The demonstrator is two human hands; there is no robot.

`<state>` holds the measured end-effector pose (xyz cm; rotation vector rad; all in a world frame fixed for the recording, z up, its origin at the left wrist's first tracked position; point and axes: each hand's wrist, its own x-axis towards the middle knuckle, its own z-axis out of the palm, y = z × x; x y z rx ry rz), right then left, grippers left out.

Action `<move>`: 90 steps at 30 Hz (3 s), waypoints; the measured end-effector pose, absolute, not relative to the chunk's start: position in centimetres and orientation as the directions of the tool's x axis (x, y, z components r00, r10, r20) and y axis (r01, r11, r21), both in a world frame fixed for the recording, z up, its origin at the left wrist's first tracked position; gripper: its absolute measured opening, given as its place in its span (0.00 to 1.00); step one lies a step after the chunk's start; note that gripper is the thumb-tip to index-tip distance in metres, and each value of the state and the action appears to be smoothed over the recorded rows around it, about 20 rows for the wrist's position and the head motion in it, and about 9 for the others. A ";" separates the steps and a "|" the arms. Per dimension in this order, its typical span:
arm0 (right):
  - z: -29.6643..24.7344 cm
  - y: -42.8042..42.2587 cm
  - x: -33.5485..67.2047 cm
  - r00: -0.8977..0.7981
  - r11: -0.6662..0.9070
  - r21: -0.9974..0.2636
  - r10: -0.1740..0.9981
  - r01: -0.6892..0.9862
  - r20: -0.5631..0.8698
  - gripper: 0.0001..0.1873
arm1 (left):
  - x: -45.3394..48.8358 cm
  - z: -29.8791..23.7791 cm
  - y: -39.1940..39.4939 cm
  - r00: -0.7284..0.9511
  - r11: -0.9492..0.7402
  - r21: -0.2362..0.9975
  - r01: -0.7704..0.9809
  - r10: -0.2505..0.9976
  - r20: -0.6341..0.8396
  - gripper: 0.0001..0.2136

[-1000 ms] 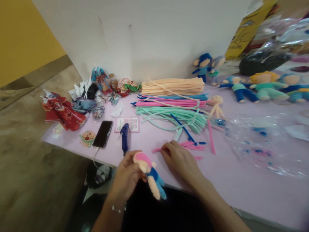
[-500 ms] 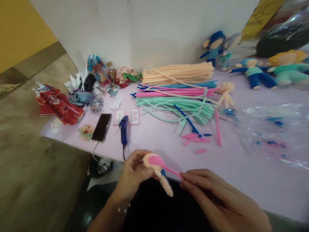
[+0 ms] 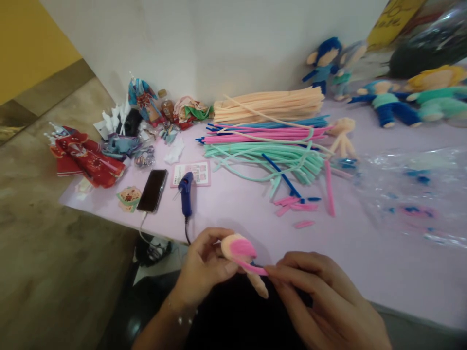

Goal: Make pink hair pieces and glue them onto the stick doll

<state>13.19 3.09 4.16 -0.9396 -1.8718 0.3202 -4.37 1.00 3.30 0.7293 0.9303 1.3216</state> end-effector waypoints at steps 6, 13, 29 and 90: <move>3.9 3.0 13.1 -0.230 0.678 -0.565 0.713 0.471 0.663 0.10 | -4.5 3.3 0.9 0.011 0.131 0.884 -0.449 0.990 -0.141 0.16; 3.6 3.1 13.2 -0.238 0.666 -0.545 0.717 0.509 0.655 0.10 | -4.5 3.3 0.9 -0.009 0.118 0.893 -0.435 0.991 -0.135 0.17; 3.7 2.9 12.4 -0.225 0.724 -0.533 0.662 0.438 0.715 0.07 | -4.3 2.9 1.0 -0.067 0.094 0.904 -0.417 0.989 -0.134 0.18; 4.8 2.6 12.5 -0.175 0.664 -0.661 0.740 0.351 0.650 0.07 | -3.5 2.1 1.0 -0.043 0.210 0.836 -0.508 0.962 -0.268 0.20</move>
